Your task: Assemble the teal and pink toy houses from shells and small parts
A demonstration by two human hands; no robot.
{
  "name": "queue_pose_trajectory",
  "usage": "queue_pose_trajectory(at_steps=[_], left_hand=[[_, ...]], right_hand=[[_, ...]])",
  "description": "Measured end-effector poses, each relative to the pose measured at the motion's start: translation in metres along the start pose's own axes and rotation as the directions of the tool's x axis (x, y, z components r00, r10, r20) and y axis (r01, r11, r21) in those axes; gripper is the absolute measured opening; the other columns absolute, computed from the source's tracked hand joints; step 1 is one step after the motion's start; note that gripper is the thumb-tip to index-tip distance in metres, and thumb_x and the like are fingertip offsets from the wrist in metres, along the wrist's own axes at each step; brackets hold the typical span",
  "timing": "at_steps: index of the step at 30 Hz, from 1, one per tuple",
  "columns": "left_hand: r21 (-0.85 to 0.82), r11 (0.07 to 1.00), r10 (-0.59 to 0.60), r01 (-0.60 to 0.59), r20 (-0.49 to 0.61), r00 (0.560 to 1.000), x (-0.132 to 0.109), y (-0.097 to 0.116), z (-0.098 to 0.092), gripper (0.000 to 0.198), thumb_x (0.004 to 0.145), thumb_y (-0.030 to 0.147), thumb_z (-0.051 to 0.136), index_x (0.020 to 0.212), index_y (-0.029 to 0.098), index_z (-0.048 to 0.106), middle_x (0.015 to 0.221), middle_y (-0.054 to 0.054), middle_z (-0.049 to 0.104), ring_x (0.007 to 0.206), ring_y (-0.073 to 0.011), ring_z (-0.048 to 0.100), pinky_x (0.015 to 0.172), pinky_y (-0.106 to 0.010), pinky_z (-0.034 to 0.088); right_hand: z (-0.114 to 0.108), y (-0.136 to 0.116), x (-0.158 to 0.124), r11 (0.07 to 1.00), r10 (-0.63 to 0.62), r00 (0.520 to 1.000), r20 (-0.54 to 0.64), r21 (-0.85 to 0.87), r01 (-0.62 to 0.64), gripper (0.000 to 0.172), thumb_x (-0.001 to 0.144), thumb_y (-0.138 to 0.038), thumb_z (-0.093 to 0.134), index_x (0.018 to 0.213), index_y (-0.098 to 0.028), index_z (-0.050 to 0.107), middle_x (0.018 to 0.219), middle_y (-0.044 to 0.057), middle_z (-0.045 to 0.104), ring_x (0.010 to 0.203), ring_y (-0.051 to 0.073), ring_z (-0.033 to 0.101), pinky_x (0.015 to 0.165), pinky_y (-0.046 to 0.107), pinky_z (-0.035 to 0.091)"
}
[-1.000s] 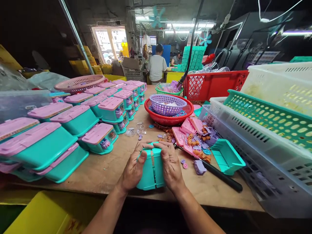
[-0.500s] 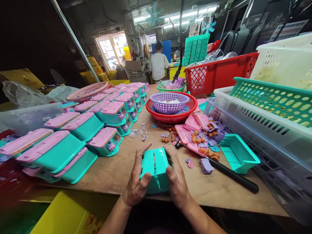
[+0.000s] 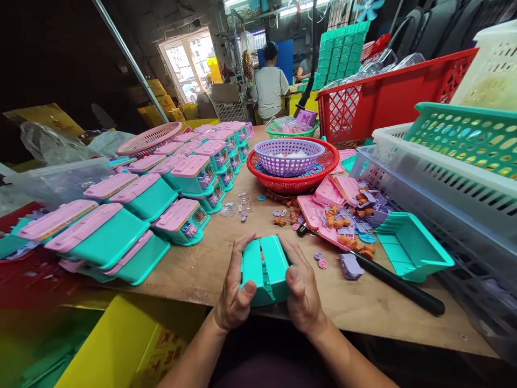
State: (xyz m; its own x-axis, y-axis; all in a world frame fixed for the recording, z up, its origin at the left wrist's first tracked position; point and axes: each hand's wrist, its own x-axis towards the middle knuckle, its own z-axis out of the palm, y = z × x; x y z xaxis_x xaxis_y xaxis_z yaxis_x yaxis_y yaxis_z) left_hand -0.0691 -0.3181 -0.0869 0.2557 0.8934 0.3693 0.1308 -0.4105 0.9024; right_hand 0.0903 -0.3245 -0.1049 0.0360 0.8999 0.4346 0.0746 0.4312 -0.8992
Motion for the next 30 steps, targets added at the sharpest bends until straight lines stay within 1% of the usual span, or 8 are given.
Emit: queue_pose_trajectory(at_steps=[3,7,11,15,19,21,26,30], left_hand=[[0.025,1.0,0.008,-0.009,0.026,1.0,0.001,0.003,0.003,0.07,0.089,0.06,0.046,0.148,0.028,0.028,0.147,-0.007,0.035,0.133,-0.0305,0.038,0.113,-0.043,0.028],[0.024,0.999,0.021,-0.021,0.021,1.0,0.001,0.002,0.002,0.071,0.089,0.06,0.045,0.15,0.028,0.026,0.147,-0.007,0.035,0.132,-0.0306,0.039,0.114,-0.045,0.026],[-0.031,0.999,0.023,-0.024,-0.006,1.0,-0.002,-0.003,-0.001,0.072,0.088,0.062,0.045,0.149,0.029,0.027,0.146,-0.008,0.036,0.13,-0.0319,0.041,0.111,-0.048,0.03],[-0.078,0.997,0.002,-0.007,-0.061,0.998,-0.005,-0.009,-0.002,0.072,0.087,0.064,0.045,0.148,0.028,0.029,0.146,-0.009,0.038,0.133,-0.0341,0.039,0.112,-0.051,0.03],[-0.204,0.979,-0.011,-0.006,-0.083,0.996,-0.005,-0.011,0.001,0.072,0.085,0.062,0.05,0.147,0.028,0.031,0.146,-0.008,0.04,0.135,-0.0335,0.038,0.111,-0.047,0.035],[-0.232,0.973,-0.014,-0.01,-0.102,0.995,-0.005,-0.011,0.003,0.072,0.085,0.061,0.051,0.146,0.029,0.032,0.146,-0.007,0.041,0.134,-0.032,0.039,0.111,-0.045,0.036],[-0.17,0.985,-0.001,-0.02,-0.121,0.993,-0.004,-0.009,0.005,0.071,0.086,0.06,0.05,0.146,0.027,0.033,0.144,-0.009,0.043,0.134,-0.0324,0.039,0.111,-0.046,0.035],[-0.093,0.995,0.014,-0.023,-0.099,0.995,-0.004,-0.007,0.006,0.069,0.088,0.06,0.048,0.147,0.028,0.031,0.145,-0.008,0.04,0.131,-0.0319,0.041,0.11,-0.047,0.035]], right_hand=[[-0.001,0.005,-0.001,1.0,-0.005,0.999,-0.04,0.005,0.005,0.055,0.098,-0.056,0.033,0.139,-0.024,0.053,0.141,0.007,0.055,0.132,0.027,0.049,0.112,0.043,0.037],[0.0,0.006,-0.004,1.0,0.006,1.0,-0.03,-0.024,-0.007,0.059,0.099,-0.057,0.029,0.142,-0.023,0.05,0.143,0.007,0.054,0.134,0.027,0.048,0.114,0.045,0.035],[0.004,0.0,-0.004,0.997,-0.017,0.999,-0.027,-0.072,0.015,0.06,0.1,-0.056,0.028,0.143,-0.021,0.05,0.143,0.008,0.054,0.134,0.026,0.047,0.114,0.045,0.036],[0.008,-0.008,-0.002,0.994,-0.03,0.999,-0.012,-0.105,0.028,0.06,0.1,-0.056,0.027,0.141,-0.019,0.05,0.142,0.01,0.054,0.135,0.027,0.046,0.113,0.044,0.037],[0.01,-0.013,-0.001,0.99,-0.049,0.999,0.0,-0.133,0.049,0.059,0.1,-0.056,0.025,0.139,-0.019,0.05,0.141,0.011,0.054,0.135,0.027,0.046,0.112,0.044,0.038],[0.012,-0.013,-0.002,0.985,-0.05,0.999,-0.01,-0.167,0.048,0.06,0.1,-0.055,0.025,0.141,-0.018,0.047,0.14,0.012,0.053,0.134,0.027,0.046,0.111,0.044,0.038],[0.014,-0.013,-0.004,0.977,-0.035,0.999,-0.036,-0.213,0.027,0.067,0.098,-0.061,0.024,0.142,-0.014,0.044,0.137,0.016,0.051,0.129,0.03,0.047,0.109,0.049,0.037],[0.009,-0.008,-0.002,0.99,-0.031,1.0,-0.003,-0.138,0.03,0.066,0.098,-0.061,0.024,0.142,-0.016,0.044,0.138,0.014,0.05,0.13,0.028,0.046,0.11,0.047,0.036]])
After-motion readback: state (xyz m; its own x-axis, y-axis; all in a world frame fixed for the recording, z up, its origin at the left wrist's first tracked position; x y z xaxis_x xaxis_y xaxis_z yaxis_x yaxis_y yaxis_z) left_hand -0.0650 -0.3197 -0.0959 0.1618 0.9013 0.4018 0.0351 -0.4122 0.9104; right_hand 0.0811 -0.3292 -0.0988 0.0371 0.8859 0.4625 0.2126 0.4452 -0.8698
